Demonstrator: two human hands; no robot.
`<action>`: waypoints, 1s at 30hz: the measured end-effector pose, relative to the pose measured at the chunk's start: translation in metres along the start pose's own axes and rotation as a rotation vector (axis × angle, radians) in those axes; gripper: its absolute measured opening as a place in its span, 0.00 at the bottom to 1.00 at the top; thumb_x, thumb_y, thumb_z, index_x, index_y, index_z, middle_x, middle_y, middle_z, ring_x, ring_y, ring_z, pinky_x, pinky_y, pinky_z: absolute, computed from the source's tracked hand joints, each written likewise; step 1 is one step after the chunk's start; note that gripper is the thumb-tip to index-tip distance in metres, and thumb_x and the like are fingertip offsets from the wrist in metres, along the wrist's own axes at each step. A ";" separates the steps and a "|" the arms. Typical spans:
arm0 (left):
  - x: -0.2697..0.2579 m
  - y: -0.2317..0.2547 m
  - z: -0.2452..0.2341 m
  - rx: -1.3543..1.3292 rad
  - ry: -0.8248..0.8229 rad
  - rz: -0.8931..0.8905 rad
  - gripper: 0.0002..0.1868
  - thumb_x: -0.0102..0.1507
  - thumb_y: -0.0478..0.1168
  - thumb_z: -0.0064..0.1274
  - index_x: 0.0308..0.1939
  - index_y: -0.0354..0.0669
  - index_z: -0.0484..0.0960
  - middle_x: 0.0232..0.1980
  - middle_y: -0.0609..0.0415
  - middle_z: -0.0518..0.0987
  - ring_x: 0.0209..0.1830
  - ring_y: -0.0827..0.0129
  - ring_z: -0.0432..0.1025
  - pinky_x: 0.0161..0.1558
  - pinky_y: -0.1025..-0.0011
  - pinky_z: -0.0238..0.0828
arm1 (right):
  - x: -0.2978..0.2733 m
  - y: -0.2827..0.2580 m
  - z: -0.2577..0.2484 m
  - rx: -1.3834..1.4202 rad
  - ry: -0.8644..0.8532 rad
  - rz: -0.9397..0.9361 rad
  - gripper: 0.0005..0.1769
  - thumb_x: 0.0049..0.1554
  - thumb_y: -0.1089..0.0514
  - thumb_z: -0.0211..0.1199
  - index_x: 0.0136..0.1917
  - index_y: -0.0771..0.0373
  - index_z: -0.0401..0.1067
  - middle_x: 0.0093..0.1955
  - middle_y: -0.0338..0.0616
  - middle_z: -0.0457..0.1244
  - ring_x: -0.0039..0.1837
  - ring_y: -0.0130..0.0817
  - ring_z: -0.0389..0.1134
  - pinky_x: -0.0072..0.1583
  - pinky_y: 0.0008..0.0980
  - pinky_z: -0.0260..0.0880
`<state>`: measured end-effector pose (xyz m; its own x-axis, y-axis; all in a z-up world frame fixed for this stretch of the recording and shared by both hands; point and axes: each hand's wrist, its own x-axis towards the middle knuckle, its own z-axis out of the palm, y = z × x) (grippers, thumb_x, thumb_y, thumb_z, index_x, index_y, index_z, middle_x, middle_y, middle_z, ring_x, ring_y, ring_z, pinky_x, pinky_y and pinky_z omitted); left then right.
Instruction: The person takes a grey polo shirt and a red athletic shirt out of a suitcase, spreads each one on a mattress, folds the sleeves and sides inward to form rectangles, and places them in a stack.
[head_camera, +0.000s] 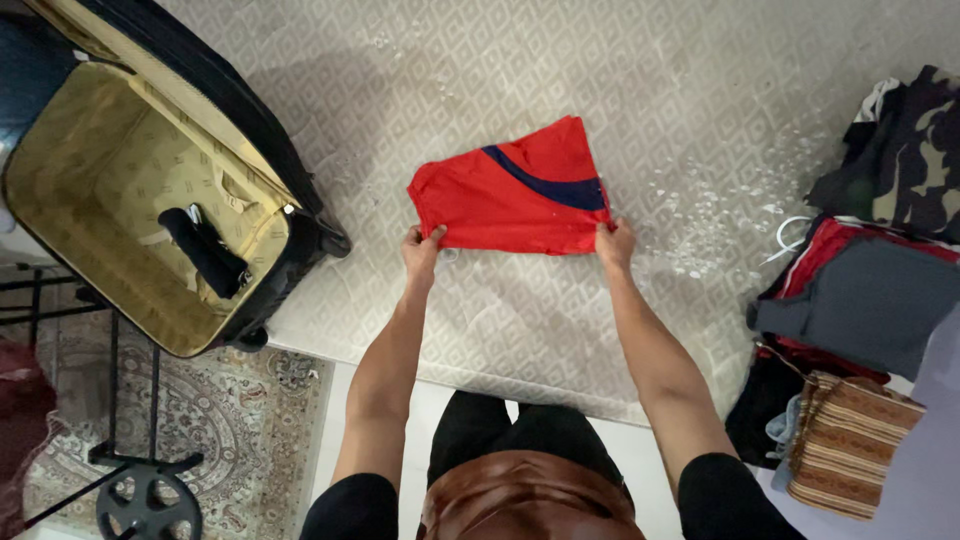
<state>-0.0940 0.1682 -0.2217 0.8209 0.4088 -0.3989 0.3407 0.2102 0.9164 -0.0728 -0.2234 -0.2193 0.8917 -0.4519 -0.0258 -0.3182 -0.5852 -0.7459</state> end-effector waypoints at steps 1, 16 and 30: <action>-0.004 0.001 0.000 0.014 -0.010 0.039 0.11 0.60 0.36 0.68 0.35 0.38 0.78 0.34 0.60 0.78 0.31 0.79 0.68 0.37 0.76 0.68 | 0.000 0.004 -0.010 -0.012 -0.022 0.020 0.15 0.49 0.56 0.69 0.47 0.69 0.77 0.42 0.62 0.68 0.47 0.61 0.69 0.49 0.52 0.68; -0.101 -0.035 0.008 0.859 -0.043 0.122 0.18 0.57 0.51 0.59 0.37 0.38 0.87 0.34 0.40 0.84 0.36 0.51 0.80 0.44 0.57 0.74 | -0.107 0.092 -0.135 0.076 -0.635 0.677 0.06 0.48 0.59 0.67 0.37 0.63 0.75 0.34 0.48 0.64 0.34 0.40 0.63 0.37 0.43 0.65; -0.114 -0.040 0.009 1.084 -0.071 0.429 0.39 0.54 0.47 0.64 0.69 0.49 0.71 0.67 0.42 0.72 0.66 0.45 0.65 0.65 0.50 0.64 | -0.081 0.107 -0.122 -0.201 -0.312 0.250 0.42 0.47 0.37 0.79 0.59 0.70 0.67 0.55 0.57 0.67 0.57 0.48 0.69 0.59 0.44 0.70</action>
<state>-0.1973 0.1047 -0.2127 0.9757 0.2045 -0.0781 0.2140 -0.8156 0.5376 -0.2183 -0.3312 -0.2157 0.8240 -0.3894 -0.4115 -0.5651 -0.6170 -0.5477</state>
